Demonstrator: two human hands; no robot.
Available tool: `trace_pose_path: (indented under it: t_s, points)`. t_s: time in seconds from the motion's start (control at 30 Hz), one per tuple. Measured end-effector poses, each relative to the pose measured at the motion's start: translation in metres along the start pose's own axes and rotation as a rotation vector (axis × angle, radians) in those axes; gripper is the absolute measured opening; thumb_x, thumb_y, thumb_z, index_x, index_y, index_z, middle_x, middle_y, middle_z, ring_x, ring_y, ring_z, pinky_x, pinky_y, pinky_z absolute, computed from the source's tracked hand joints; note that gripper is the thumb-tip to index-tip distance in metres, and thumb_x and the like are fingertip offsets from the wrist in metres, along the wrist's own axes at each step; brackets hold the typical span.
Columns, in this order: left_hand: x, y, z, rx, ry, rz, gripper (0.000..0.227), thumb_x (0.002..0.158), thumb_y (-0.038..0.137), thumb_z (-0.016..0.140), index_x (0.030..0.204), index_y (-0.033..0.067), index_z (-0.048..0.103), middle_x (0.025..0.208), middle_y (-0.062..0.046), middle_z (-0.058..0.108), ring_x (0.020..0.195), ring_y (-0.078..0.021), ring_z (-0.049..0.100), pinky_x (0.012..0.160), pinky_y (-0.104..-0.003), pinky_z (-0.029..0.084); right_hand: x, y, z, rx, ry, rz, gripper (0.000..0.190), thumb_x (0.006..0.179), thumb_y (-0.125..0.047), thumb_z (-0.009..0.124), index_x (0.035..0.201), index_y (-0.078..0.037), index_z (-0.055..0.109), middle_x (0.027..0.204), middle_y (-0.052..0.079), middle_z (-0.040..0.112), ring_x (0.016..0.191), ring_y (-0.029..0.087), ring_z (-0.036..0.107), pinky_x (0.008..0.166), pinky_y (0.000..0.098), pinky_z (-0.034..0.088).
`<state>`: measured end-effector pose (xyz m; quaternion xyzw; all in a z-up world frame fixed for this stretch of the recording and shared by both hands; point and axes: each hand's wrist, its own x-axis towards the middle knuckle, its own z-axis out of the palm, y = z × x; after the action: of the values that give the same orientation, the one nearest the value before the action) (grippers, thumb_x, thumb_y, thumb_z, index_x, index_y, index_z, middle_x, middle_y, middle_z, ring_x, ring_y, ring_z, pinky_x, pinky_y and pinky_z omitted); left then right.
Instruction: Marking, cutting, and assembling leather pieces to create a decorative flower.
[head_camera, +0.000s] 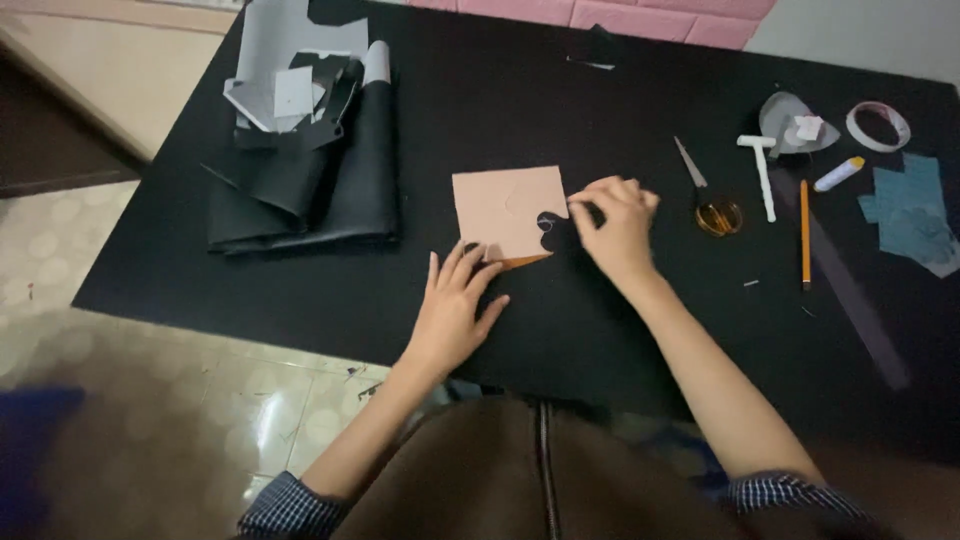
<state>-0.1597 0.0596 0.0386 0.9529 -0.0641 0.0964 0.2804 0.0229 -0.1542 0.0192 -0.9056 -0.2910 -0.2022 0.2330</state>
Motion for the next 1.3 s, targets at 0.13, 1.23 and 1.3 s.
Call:
trace_pose_path:
  t_s: [0.13,1.23,1.3]
  points:
    - [0.011,-0.004,0.011,0.039,-0.008,-0.007,0.045,0.102,0.031,0.061,0.139,0.0066,0.06,0.15,-0.021,0.048,0.149,-0.0448,0.031,0.119,-0.07,0.017,0.031,-0.009,0.038,0.062,-0.12,0.016,0.005,0.092,-0.027,0.073,0.094,-0.022,0.074,0.098,0.0,0.067,0.097,0.025,0.063,0.091,0.0459,0.039]
    - [0.093,0.001,0.008,-0.908,0.204,-0.143,0.027,0.101,0.025,0.068,0.124,0.0111,0.073,0.123,-0.014,0.074,0.118,-0.0332,0.069,0.1,-0.044,0.055,0.044,-0.051,-0.032,0.415,-0.363,-0.031,0.011,0.073,-0.014,0.073,0.078,-0.011,0.064,0.064,0.009,0.068,0.07,0.034,0.069,0.076,0.0387,0.051]
    - [0.104,-0.004,0.022,-1.131,0.093,-0.366,0.018,0.093,0.014,0.077,0.11,0.0054,0.075,0.093,-0.011,0.077,0.09,-0.0143,0.072,0.081,-0.034,0.061,0.036,-0.05,-0.046,0.241,-0.189,-0.248,0.016,0.08,-0.016,0.069,0.073,-0.016,0.055,0.066,-0.005,0.057,0.076,0.019,0.066,0.09,0.0316,0.042]
